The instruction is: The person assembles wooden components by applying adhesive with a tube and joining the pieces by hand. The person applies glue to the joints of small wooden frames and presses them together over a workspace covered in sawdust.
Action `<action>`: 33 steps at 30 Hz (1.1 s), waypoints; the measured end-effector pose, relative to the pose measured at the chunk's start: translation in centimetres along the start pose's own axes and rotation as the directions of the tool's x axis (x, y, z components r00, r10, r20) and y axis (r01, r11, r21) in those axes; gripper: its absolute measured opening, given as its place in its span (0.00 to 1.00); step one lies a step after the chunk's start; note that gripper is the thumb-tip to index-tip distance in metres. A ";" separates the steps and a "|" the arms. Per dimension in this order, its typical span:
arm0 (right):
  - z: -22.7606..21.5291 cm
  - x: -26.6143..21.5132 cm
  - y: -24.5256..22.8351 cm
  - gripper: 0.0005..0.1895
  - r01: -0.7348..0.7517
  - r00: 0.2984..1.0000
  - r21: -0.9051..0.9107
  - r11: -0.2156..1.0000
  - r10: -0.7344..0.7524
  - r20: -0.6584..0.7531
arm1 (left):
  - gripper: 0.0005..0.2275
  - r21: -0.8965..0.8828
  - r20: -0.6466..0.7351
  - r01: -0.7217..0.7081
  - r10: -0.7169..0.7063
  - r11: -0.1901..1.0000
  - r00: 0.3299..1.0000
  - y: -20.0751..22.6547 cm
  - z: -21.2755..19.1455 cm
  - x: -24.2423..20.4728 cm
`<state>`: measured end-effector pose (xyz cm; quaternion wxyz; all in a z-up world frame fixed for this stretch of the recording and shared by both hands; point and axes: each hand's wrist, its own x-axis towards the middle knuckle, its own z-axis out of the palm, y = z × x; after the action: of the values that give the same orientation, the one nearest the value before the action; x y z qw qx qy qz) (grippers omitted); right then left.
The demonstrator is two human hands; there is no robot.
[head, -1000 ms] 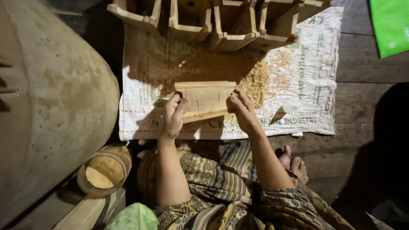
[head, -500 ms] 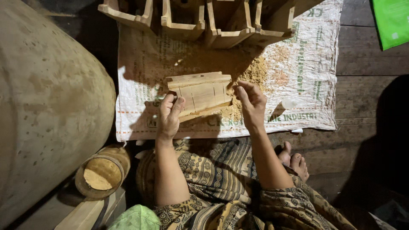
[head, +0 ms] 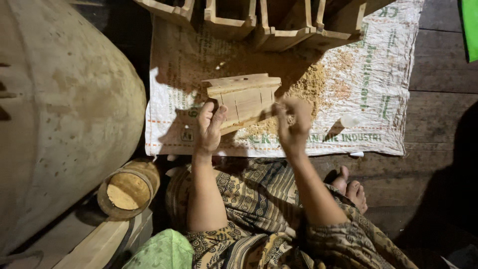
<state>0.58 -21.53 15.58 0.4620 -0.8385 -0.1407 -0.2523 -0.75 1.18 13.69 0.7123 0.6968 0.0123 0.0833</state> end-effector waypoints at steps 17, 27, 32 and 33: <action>4.9 -2.1 -5.2 0.08 0.367 0.928 -0.460 0.808 -0.353 0.121 | 0.15 0.076 0.036 -0.027 0.025 0.997 0.999 -1.2 0.4 -0.7; 1.5 1.8 -3.4 0.07 0.153 0.946 -0.615 0.773 -0.295 -0.135 | 0.13 0.031 -0.009 -0.081 0.081 0.996 0.997 -0.7 0.4 -0.8; -1.2 -0.8 -2.1 0.12 0.042 0.988 -0.352 0.935 -0.091 -0.124 | 0.12 0.110 -0.024 -0.155 0.159 0.982 0.987 -0.6 0.5 -0.3; -1.6 -1.8 -1.4 0.16 -0.053 0.997 -0.184 0.982 0.040 -0.071 | 0.12 0.152 -0.020 -0.202 0.208 0.967 0.978 -1.2 0.6 -0.4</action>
<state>-2.07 -22.17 16.27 0.3919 -0.8722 -0.0814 -0.2812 -0.96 0.55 12.45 0.6454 0.7441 -0.0407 0.1679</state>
